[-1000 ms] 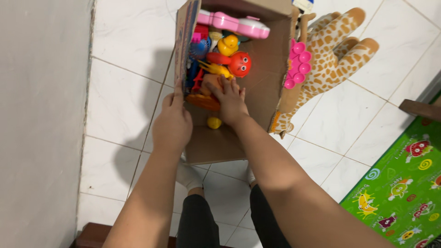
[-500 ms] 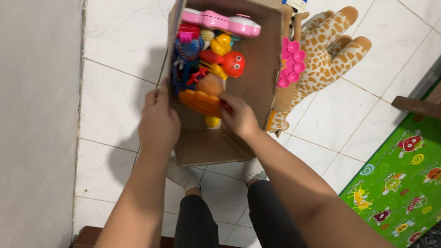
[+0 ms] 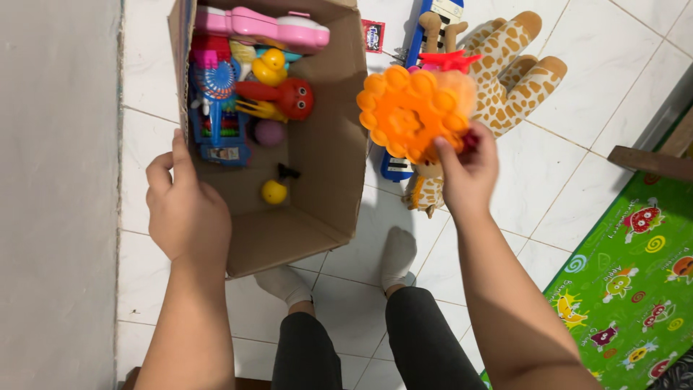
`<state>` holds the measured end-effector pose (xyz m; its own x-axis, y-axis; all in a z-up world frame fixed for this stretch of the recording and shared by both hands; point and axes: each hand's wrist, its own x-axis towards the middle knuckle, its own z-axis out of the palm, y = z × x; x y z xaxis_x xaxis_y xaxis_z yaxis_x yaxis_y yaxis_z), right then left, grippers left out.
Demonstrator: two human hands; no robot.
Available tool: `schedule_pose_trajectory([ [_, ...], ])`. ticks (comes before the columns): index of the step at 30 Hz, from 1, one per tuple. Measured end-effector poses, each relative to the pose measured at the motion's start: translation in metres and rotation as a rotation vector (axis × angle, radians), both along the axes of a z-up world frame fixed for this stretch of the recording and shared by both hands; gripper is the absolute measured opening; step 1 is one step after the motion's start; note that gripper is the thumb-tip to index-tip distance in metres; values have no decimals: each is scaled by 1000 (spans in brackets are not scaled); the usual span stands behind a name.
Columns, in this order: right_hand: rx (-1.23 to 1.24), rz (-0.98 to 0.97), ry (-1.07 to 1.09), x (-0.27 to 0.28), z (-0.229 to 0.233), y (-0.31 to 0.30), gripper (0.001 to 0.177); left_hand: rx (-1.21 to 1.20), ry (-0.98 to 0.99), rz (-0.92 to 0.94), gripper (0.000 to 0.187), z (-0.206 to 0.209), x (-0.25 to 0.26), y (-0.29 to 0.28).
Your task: The person empties a box of toys onto the floor, organizes several cardboard boxes on a table, and then begins sorting various toy vehicles into the boxes.
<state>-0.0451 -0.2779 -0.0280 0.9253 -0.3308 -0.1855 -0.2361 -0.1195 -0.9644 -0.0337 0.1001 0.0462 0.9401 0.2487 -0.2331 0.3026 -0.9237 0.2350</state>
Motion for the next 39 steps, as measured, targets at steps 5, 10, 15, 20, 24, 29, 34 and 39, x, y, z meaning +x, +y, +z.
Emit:
schedule_pose_trajectory([
  [5,488,-177,100,37,-56,21,44,144,-16,-1,73,-2,-3,24],
  [10,566,-171,263,43,-73,31,40,139,29,54,72,-6,-7,55],
  [15,648,-179,188,35,-80,29,44,128,22,70,73,-8,-8,61],
  [20,589,-138,213,30,-91,21,41,59,63,141,75,-9,-8,53],
  [24,63,140,410,21,-121,24,39,-31,126,181,74,-10,-12,44],
  [29,-166,296,421,10,-156,43,34,-131,25,113,70,-14,-26,29],
  [34,-416,329,454,2,-136,56,45,-222,61,122,64,-14,-28,16],
  [39,-649,233,174,-4,-85,89,44,-242,55,142,67,-15,-27,17],
])
